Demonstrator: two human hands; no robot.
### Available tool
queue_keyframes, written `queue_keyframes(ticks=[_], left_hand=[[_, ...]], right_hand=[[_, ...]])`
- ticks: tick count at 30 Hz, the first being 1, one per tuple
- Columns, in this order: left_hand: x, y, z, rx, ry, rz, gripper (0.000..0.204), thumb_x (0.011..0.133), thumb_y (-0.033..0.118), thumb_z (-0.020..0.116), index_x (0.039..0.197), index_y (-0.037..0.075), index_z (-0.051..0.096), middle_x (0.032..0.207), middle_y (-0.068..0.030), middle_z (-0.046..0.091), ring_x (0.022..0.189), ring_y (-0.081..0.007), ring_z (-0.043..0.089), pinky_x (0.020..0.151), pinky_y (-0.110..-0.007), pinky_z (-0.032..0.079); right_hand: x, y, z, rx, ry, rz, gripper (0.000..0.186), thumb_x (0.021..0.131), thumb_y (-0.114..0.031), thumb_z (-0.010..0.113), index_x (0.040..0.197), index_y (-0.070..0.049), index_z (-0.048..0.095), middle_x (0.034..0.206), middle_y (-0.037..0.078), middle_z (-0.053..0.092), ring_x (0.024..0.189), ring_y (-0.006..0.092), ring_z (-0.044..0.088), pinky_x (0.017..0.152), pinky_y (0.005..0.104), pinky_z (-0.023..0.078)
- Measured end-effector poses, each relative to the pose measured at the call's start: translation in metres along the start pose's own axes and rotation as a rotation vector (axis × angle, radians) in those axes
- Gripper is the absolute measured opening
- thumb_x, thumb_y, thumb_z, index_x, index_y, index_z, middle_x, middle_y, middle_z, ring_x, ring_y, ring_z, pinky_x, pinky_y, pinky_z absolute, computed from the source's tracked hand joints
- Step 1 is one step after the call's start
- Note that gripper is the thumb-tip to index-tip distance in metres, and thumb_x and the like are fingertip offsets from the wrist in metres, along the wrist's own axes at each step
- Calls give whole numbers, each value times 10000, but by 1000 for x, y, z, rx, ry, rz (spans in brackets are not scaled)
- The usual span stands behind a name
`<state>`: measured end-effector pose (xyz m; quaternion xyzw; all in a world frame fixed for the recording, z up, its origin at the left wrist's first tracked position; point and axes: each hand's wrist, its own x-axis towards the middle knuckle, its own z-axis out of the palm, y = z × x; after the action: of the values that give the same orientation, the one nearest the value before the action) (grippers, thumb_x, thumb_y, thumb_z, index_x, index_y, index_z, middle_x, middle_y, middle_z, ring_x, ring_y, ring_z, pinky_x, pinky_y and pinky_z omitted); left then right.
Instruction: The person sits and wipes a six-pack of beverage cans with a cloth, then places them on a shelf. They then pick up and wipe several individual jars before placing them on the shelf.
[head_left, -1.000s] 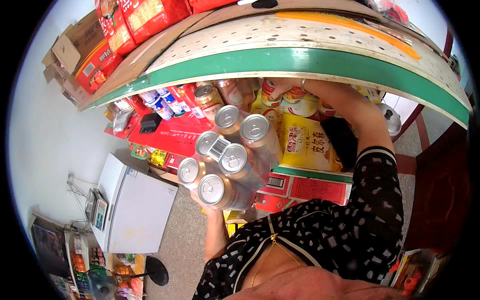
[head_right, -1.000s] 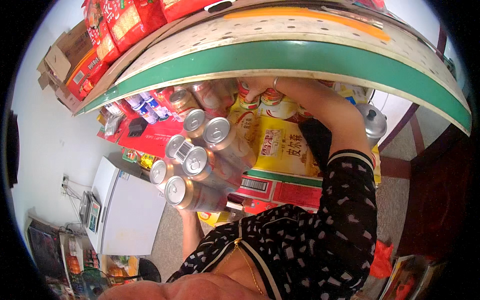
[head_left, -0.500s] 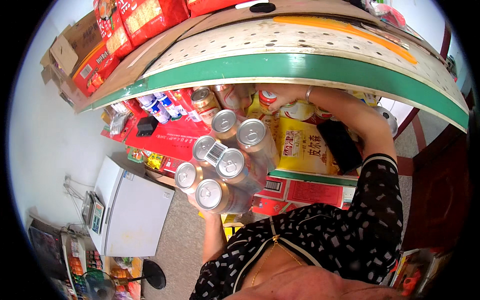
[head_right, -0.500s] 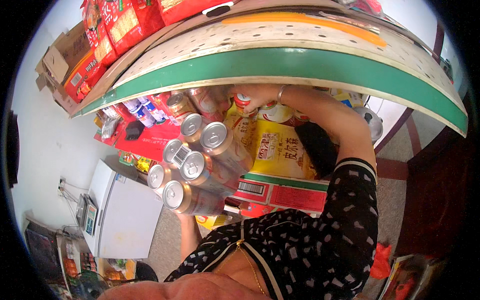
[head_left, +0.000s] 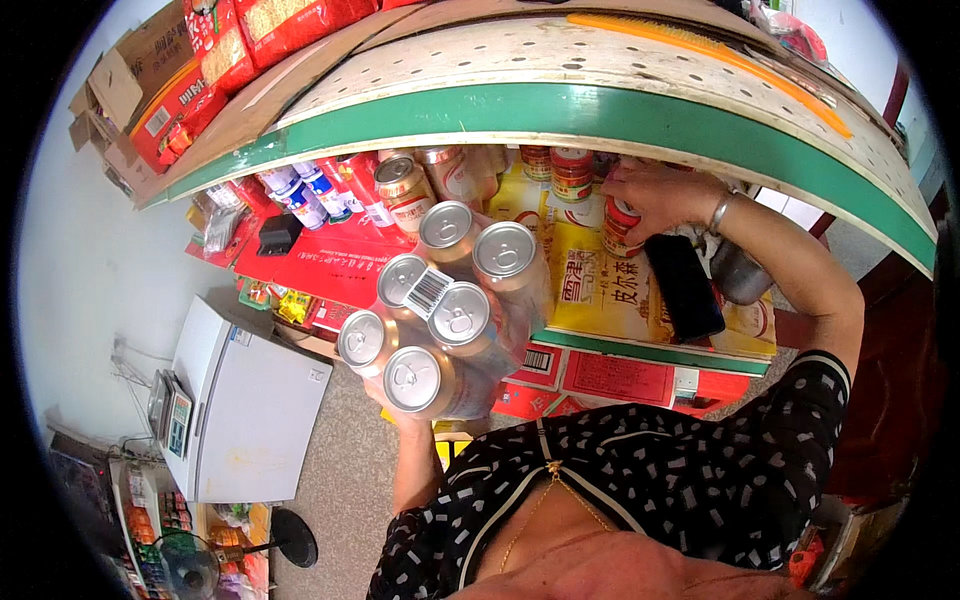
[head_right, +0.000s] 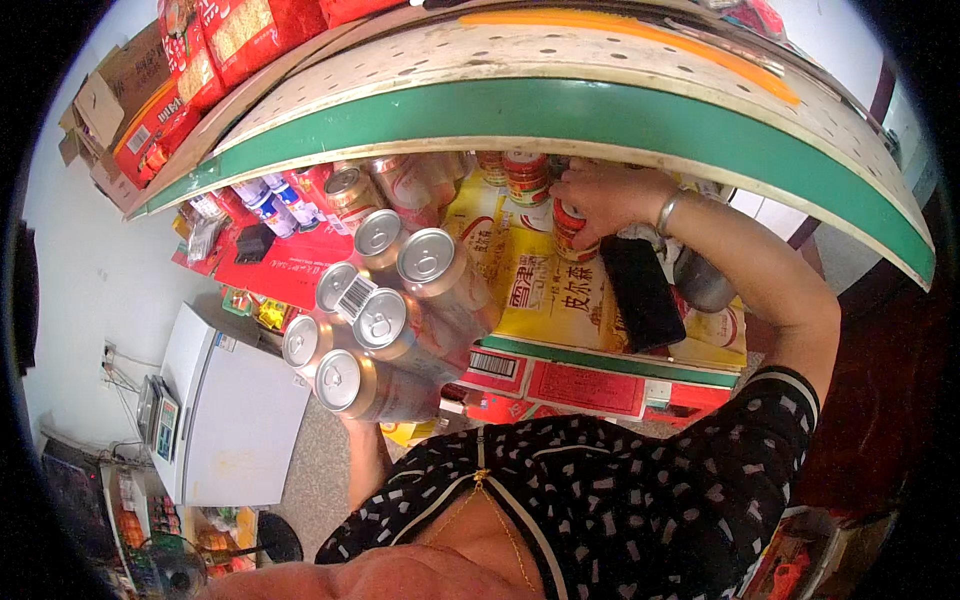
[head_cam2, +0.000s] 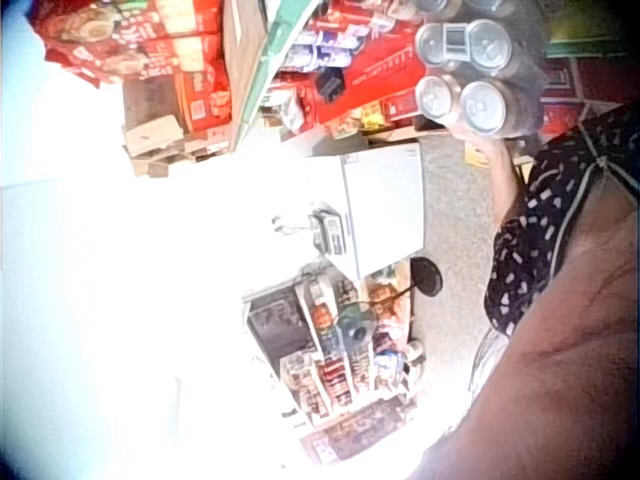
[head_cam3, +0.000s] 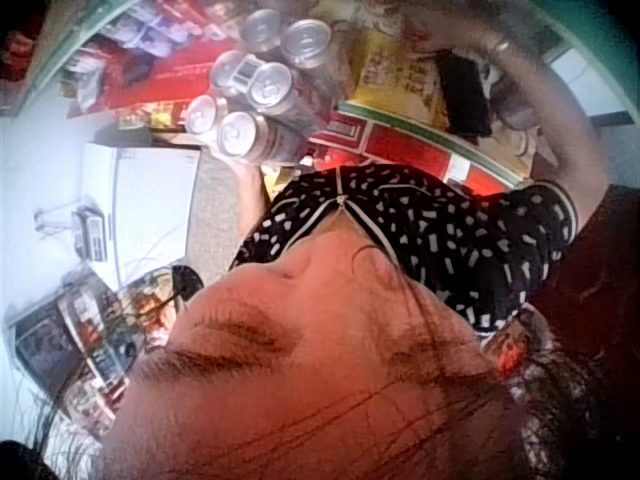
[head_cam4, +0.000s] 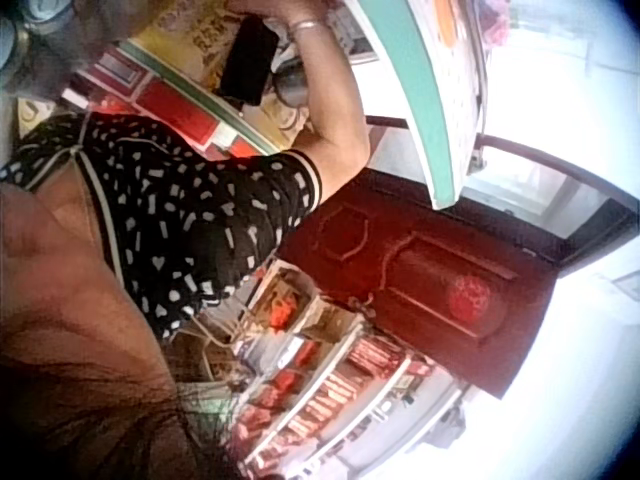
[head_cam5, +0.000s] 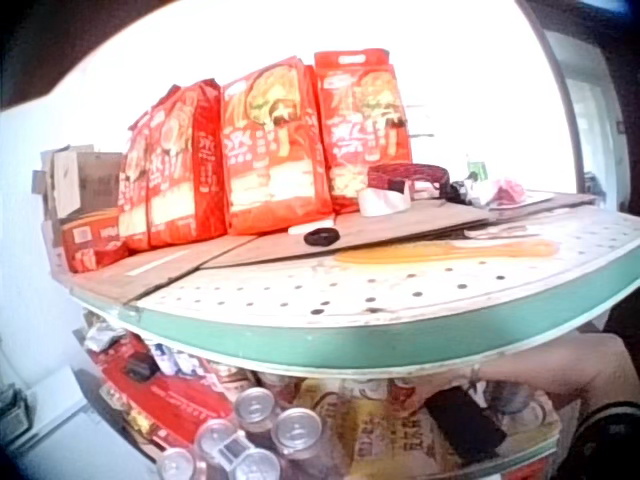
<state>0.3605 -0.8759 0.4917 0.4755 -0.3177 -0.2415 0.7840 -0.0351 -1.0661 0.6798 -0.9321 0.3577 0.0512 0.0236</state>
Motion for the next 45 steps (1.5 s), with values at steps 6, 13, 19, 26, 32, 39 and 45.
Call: queue_keyframes(ticks=[6,13,19,26,32,39,45], left_hand=[[-1,4,-11,-99,72,-24,192,983,211,509,1093,55,518,888,-15,595,739,-83,595,611,-242,514],[-6,34,32,71,-60,171,171,985,204,494,1058,57,539,894,-6,592,734,-78,581,619,-236,499],[2,11,8,62,-10,68,125,977,168,495,1034,67,543,886,-3,586,730,-83,574,626,-239,496],[0,25,21,278,-90,289,120,966,174,518,1003,64,544,874,-13,582,742,-87,561,646,-249,481],[0,36,23,271,-93,238,131,933,166,568,1007,58,565,873,-4,590,758,-88,562,675,-250,479],[4,24,16,191,-76,174,117,903,152,602,976,60,605,859,14,613,736,-83,572,681,-249,487],[1,15,15,135,-41,93,134,964,142,521,1051,45,547,898,-11,580,755,-90,563,658,-246,493]], right_hand=[[88,31,-2,241,290,-2,639,742,-435,739,1225,-43,592,1147,169,614,1102,246,566,923,337,463],[126,33,-6,-36,153,350,557,763,-356,707,1207,-37,598,1147,175,625,1092,268,584,908,356,476],[151,8,-4,-62,195,420,490,780,-288,679,1192,-32,604,1147,180,634,1084,287,600,895,372,487],[143,48,18,6,201,353,416,773,-188,630,1153,-22,613,1136,201,640,1062,329,616,885,410,494],[129,53,22,-67,150,307,436,741,-204,636,1134,-15,618,1100,210,649,1023,349,625,881,429,493],[126,58,23,-162,97,283,411,820,-270,611,1153,-28,609,1103,196,644,976,332,634,865,409,503],[120,50,18,-156,99,312,448,845,-308,591,1199,-34,567,1115,196,631,961,317,635,843,395,510]])
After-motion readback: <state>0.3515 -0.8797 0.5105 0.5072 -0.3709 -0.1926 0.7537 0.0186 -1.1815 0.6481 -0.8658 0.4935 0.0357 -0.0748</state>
